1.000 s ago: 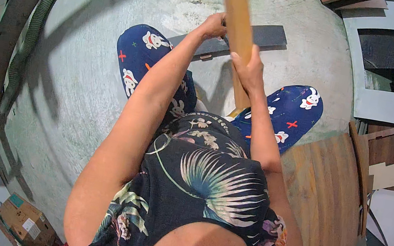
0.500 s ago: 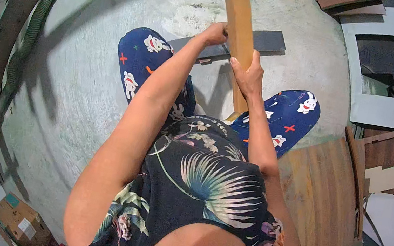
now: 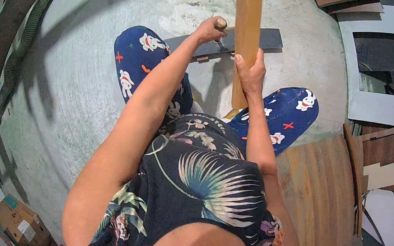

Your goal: Marking and aligning wooden pieces for assembly in a manufacturing environment.

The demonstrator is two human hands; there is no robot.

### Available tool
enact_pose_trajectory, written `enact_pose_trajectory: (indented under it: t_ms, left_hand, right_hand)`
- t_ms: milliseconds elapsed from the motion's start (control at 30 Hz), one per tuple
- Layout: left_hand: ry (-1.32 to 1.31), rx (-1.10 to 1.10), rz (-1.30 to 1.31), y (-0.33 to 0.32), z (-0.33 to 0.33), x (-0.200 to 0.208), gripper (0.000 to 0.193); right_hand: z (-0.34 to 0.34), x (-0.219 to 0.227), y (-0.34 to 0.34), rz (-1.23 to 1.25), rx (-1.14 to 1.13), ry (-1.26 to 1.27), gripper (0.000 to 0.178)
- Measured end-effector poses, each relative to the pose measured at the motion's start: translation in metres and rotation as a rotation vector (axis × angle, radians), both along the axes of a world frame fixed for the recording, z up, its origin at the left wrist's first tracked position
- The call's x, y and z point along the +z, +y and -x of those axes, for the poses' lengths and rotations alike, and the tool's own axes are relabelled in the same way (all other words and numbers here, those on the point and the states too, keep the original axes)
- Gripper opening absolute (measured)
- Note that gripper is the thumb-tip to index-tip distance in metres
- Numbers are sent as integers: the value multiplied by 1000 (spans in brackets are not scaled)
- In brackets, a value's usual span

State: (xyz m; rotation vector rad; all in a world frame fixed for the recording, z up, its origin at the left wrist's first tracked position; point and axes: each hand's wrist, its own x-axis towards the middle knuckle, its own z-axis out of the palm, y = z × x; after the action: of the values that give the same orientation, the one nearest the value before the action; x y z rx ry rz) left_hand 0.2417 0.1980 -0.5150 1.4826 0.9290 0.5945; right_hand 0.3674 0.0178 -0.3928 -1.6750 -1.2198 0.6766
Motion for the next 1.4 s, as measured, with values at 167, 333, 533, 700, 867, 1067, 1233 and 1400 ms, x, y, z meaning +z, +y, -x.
enact_pose_trajectory:
  t_ms: [167,333,533,700,867,1067,1233,1400]
  left_hand:
    - [87,75,-155,0,1,34,36]
    - [92,228,-335,-6,2,47,41]
    - [110,184,-281,-13,2,40,41]
    - [175,140,-295,-20,-2,39,42]
    - [156,148,-266,-20,-2,33,38]
    - [174,162,-271,-23,-3,37,37]
    - [148,176,-245,-25,-4,40,36]
    - [193,239,-260,-24,-6,38,49]
  right_hand:
    - [-7,7,-3,-84,-94,-18,43]
    - [-10,-1,-2,-101,-97,-41,45]
    - [-8,2,-2,-80,-65,-22,47]
    - [-8,4,-3,-81,-70,-35,48]
    - [-6,5,-3,-51,-67,-6,48]
    - [-7,4,-2,-35,-58,-6,49]
    - [-7,3,-1,-49,-46,-8,49]
    - [-8,0,0,-36,-42,-14,50]
